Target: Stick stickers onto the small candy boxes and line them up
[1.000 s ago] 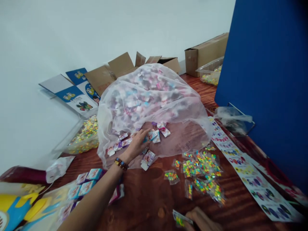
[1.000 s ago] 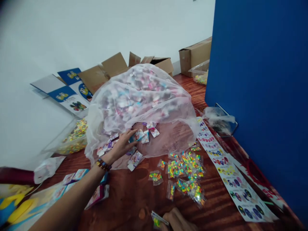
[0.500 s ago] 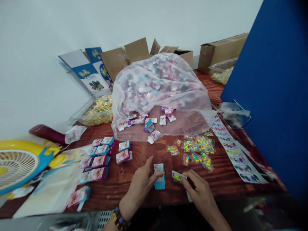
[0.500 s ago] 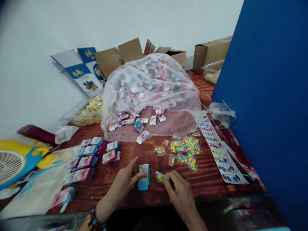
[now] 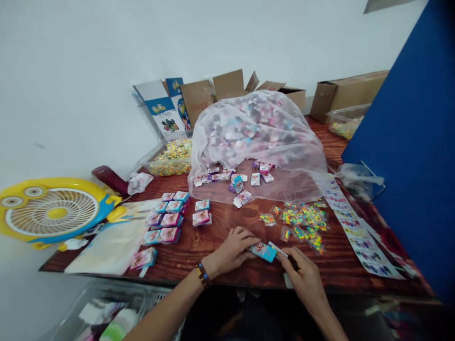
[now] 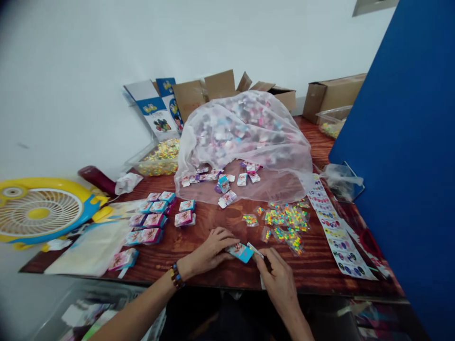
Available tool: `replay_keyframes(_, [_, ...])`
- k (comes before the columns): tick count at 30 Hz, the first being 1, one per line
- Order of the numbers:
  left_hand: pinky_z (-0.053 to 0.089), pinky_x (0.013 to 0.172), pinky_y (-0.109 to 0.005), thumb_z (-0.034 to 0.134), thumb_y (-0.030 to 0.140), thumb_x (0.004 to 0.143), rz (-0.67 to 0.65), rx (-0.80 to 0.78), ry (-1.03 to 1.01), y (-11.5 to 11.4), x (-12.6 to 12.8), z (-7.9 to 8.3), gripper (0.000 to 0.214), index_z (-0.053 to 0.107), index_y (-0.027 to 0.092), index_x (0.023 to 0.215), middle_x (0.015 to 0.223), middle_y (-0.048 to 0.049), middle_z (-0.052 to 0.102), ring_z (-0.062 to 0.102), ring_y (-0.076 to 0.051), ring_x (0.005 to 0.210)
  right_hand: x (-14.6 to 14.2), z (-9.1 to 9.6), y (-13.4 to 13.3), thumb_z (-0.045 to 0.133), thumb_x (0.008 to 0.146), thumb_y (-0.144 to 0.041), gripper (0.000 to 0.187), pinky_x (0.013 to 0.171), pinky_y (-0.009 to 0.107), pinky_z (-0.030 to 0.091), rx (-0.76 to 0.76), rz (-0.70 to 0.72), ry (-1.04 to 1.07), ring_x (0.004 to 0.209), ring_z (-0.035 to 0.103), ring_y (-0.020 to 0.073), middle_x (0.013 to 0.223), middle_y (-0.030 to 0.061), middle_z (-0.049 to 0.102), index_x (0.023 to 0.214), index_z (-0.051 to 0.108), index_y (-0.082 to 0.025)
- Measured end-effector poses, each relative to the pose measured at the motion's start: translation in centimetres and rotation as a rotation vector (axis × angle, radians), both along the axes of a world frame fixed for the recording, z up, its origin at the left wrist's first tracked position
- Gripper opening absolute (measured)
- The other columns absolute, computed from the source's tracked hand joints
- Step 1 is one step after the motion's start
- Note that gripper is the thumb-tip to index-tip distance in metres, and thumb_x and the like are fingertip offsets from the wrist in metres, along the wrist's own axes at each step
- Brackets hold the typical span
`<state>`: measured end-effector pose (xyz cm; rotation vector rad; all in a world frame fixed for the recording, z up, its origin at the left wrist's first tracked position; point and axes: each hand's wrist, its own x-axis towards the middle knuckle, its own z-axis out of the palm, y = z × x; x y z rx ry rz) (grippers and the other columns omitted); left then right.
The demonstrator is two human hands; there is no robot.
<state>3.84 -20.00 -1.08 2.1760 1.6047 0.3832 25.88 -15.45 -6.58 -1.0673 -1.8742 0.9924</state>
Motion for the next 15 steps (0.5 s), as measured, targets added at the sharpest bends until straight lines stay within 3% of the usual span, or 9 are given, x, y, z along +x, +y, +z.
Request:
replay_keyframes(2, [0.035, 0.093, -0.037, 0.044, 0.037, 0.092, 0.095, 0.018, -0.071, -0.3, 0.6, 0.1, 0.027, 0.057, 0.025, 0.111, 0.104, -0.0032, 0.062, 0.047, -0.018, 0.101, 0.0, -0.1, 0.0, 0.043, 0.090, -0.046, 0.035, 0.064, 0.024, 0.044, -0.014, -0.004, 0.007, 0.069, 0.058, 0.0164, 0.076, 0.0043, 0.062, 0.083, 0.063, -0.019])
replay_keyframes(4, [0.036, 0.088, -0.035, 0.036, 0.038, 0.095, 0.206, 0.021, -0.099, -0.9, 0.9, 0.1, 0.030, 0.061, 0.020, 0.093, 0.092, -0.0025, 0.062, 0.048, -0.017, 0.093, 0.0, -0.1, 0.1, 0.043, 0.090, -0.048, 0.036, 0.063, 0.024, 0.044, -0.026, 0.002, 0.011, 0.068, 0.057, 0.0165, 0.074, 0.0043, 0.062, 0.082, 0.063, -0.018])
replay_keyframes(7, [0.037, 0.083, -0.036, 0.033, 0.040, 0.095, 0.377, 0.000, -0.022, -1.7, 0.7, -0.4, 0.037, 0.059, 0.018, 0.081, 0.090, -0.0035, 0.059, 0.047, -0.018, 0.091, 0.0, 0.1, 0.1, 0.045, 0.089, -0.048, 0.036, 0.062, 0.025, 0.043, -0.041, -0.003, 0.011, 0.066, 0.056, 0.0163, 0.072, 0.0034, 0.061, 0.080, 0.064, -0.018])
replay_keyframes(11, [0.039, 0.085, -0.040, 0.035, 0.037, 0.094, 0.545, 0.020, 0.127, -2.1, 0.6, -1.4, 0.030, 0.055, 0.021, 0.110, 0.107, -0.0072, 0.056, 0.047, -0.022, 0.099, 0.0, 0.3, 0.1, 0.047, 0.088, -0.047, 0.033, 0.064, 0.026, 0.042, -0.086, 0.011, 0.000, 0.068, 0.057, 0.0168, 0.074, 0.0032, 0.063, 0.082, 0.063, -0.019])
replay_keyframes(15, [0.041, 0.084, -0.044, 0.049, 0.046, 0.087, 0.492, 0.079, 0.262, -1.8, 1.4, -2.0, 0.047, 0.044, 0.021, 0.127, 0.111, -0.0097, 0.055, 0.047, -0.027, 0.102, 0.1, 0.2, 0.2, 0.049, 0.087, -0.047, 0.033, 0.064, 0.026, 0.043, -0.109, 0.027, 0.000, 0.067, 0.057, 0.0169, 0.076, 0.0033, 0.064, 0.081, 0.063, -0.018])
